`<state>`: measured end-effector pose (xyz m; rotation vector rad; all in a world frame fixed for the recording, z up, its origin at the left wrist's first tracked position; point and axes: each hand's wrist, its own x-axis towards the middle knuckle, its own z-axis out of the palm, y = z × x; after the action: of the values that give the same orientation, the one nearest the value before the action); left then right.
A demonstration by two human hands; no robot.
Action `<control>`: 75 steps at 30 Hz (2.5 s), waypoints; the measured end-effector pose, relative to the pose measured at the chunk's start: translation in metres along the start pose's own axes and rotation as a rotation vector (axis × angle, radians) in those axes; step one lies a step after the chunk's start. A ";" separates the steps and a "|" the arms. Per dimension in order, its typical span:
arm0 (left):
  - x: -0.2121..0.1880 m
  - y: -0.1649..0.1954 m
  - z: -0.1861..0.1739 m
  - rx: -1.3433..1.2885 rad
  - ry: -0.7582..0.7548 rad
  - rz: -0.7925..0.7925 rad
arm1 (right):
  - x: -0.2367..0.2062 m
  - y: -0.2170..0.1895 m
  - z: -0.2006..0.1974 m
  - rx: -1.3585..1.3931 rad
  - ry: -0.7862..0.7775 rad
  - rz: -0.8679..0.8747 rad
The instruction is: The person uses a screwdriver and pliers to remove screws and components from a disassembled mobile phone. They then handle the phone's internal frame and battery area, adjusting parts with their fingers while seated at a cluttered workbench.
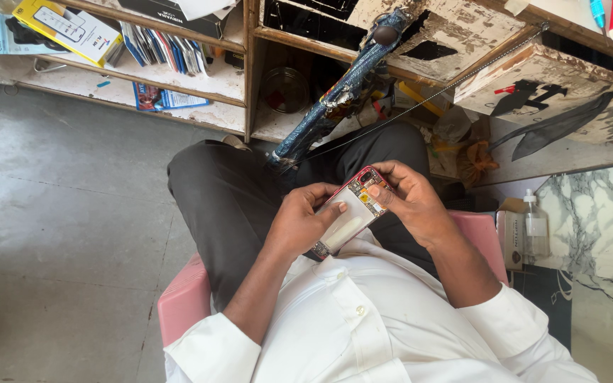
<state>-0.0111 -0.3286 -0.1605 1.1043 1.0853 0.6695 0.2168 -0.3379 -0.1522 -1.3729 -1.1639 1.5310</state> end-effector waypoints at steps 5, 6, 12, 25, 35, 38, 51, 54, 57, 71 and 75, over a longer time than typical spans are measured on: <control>0.001 0.001 0.000 -0.009 -0.001 -0.028 | 0.000 0.000 0.001 0.022 -0.003 0.007; 0.001 0.001 0.001 -0.008 -0.002 -0.027 | 0.000 0.000 0.000 0.021 -0.003 0.003; -0.002 0.005 -0.001 0.059 0.021 0.037 | 0.000 0.003 -0.003 0.010 0.046 0.023; -0.015 0.028 -0.002 0.198 0.078 0.068 | 0.000 0.011 -0.010 0.138 0.013 -0.082; -0.015 0.021 -0.003 0.249 0.183 0.332 | -0.001 0.012 -0.010 0.192 -0.060 -0.252; -0.015 0.021 -0.004 0.354 0.319 0.558 | -0.006 -0.001 -0.005 0.221 -0.123 -0.503; -0.015 0.017 -0.011 0.288 0.406 0.621 | -0.023 -0.043 0.001 -0.308 -0.233 -0.783; -0.015 0.020 -0.010 0.191 0.265 0.449 | -0.022 -0.034 -0.001 -0.170 -0.123 -0.626; -0.016 0.027 -0.006 0.158 0.141 0.237 | -0.020 -0.025 -0.005 -0.141 0.046 -0.450; -0.008 0.011 -0.001 0.012 0.053 0.118 | -0.011 -0.011 -0.009 0.045 0.139 -0.239; -0.006 0.005 -0.002 -0.003 0.061 0.173 | -0.011 -0.009 -0.008 0.063 0.143 -0.224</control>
<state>-0.0147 -0.3314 -0.1538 1.1907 1.0477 0.8463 0.2262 -0.3443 -0.1405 -1.2430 -1.1302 1.2798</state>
